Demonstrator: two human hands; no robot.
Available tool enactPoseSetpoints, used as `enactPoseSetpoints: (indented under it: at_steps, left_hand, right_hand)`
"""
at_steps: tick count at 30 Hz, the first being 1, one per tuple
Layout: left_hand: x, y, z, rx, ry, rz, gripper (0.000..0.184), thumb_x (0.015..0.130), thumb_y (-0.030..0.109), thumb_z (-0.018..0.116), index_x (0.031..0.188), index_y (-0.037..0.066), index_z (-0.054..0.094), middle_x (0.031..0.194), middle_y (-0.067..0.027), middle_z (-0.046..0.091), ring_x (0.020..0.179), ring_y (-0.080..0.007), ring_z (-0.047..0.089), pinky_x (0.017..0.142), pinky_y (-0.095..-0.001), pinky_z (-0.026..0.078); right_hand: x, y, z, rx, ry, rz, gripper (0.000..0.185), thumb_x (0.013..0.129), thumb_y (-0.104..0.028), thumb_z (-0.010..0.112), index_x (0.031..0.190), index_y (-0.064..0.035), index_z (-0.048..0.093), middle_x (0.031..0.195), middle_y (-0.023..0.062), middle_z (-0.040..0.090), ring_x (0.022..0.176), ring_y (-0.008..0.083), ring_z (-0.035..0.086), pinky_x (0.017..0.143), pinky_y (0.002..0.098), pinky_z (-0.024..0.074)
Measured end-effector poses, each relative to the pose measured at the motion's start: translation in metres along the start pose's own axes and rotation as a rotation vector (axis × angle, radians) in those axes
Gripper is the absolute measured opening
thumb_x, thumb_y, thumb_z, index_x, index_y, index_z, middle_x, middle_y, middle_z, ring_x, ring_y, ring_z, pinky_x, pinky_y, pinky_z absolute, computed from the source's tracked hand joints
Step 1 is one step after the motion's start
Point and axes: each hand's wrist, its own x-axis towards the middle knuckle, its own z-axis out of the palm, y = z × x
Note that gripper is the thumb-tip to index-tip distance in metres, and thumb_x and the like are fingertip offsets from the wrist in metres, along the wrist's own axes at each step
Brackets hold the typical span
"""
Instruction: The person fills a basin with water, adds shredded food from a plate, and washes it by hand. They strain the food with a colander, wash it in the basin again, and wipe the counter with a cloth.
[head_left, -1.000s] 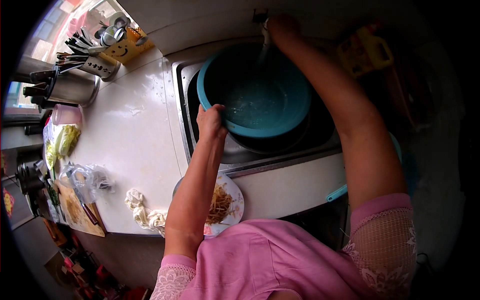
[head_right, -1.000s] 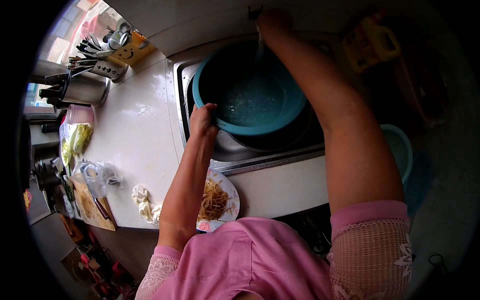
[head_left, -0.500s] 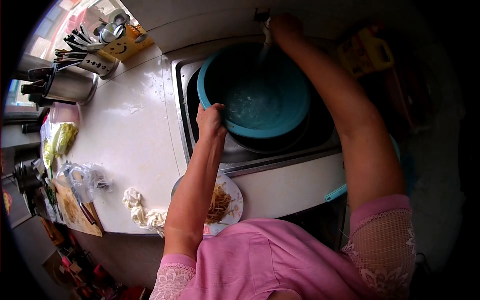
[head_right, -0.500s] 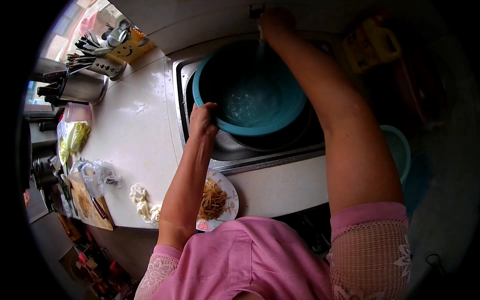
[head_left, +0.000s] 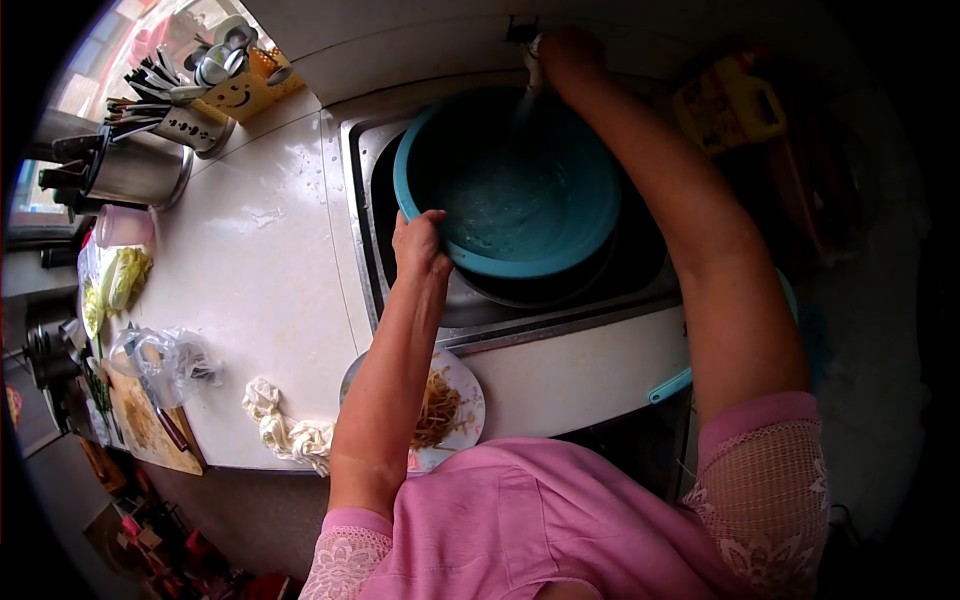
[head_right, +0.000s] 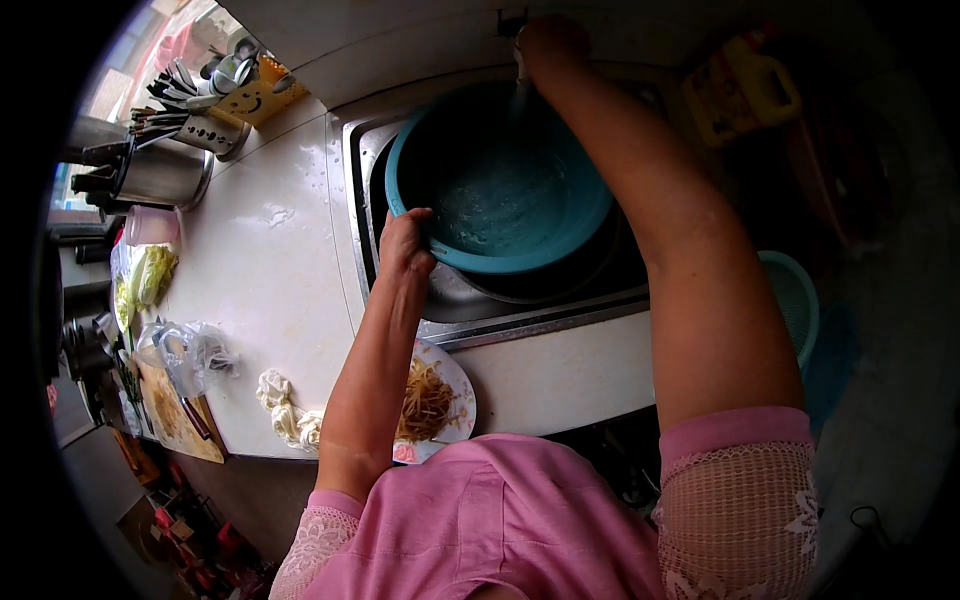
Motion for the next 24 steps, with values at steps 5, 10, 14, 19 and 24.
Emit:
enactPoseSetpoints:
  at_steps: [5,10,14,19,24]
  left_hand:
    - [0.009,-0.004,-0.006,-0.001,-0.018,0.002,0.025,0.072,-0.008,0.046,0.093,0.004,0.047,0.087,-0.0109,0.049,0.078,-0.0237,0.051,0.070,-0.0353,0.046]
    - [-0.002,0.001,0.001,0.006,0.023,0.001,0.024,0.072,-0.008,0.047,0.092,0.004,0.047,0.085,-0.0104,0.050,0.077,-0.0225,0.051,0.067,-0.0344,0.046]
    - [0.001,-0.002,-0.001,0.012,0.022,0.011,0.023,0.072,-0.008,0.047,0.093,0.004,0.047,0.086,-0.0103,0.050,0.078,-0.0222,0.051,0.068,-0.0339,0.046]
    - [0.001,-0.003,0.000,0.007,0.000,0.018,0.023,0.073,-0.008,0.046,0.093,0.003,0.048,0.087,-0.0101,0.051,0.078,-0.0223,0.052,0.071,-0.0333,0.046]
    - [0.001,-0.004,0.000,-0.002,-0.011,0.025,0.025,0.074,-0.008,0.046,0.096,0.003,0.048,0.089,-0.0106,0.052,0.080,-0.0226,0.053,0.072,-0.0338,0.046]
  right_hand:
    - [-0.002,-0.004,-0.001,0.047,0.008,0.064,0.031,0.082,-0.032,0.051,0.078,-0.0042,0.063,0.076,0.0142,0.061,0.063,0.0245,0.058,0.057,0.0374,0.0481]
    - [0.001,-0.002,-0.001,-0.003,-0.003,0.035,0.030,0.082,-0.032,0.050,0.077,-0.0049,0.063,0.076,0.0139,0.061,0.062,0.0237,0.057,0.055,0.0370,0.0472]
    - [-0.003,-0.002,-0.004,0.013,0.008,0.026,0.030,0.082,-0.032,0.051,0.077,-0.0047,0.063,0.074,0.0140,0.061,0.061,0.0237,0.057,0.054,0.0369,0.0466]
    - [-0.009,-0.004,-0.011,0.064,-0.028,0.055,0.031,0.083,-0.030,0.049,0.077,-0.0035,0.062,0.073,0.0144,0.060,0.060,0.0238,0.056,0.054,0.0369,0.0462]
    - [0.001,-0.001,0.000,-0.009,0.020,0.043,0.030,0.084,-0.028,0.047,0.077,-0.0031,0.062,0.073,0.0150,0.060,0.060,0.0239,0.056,0.054,0.0373,0.0465]
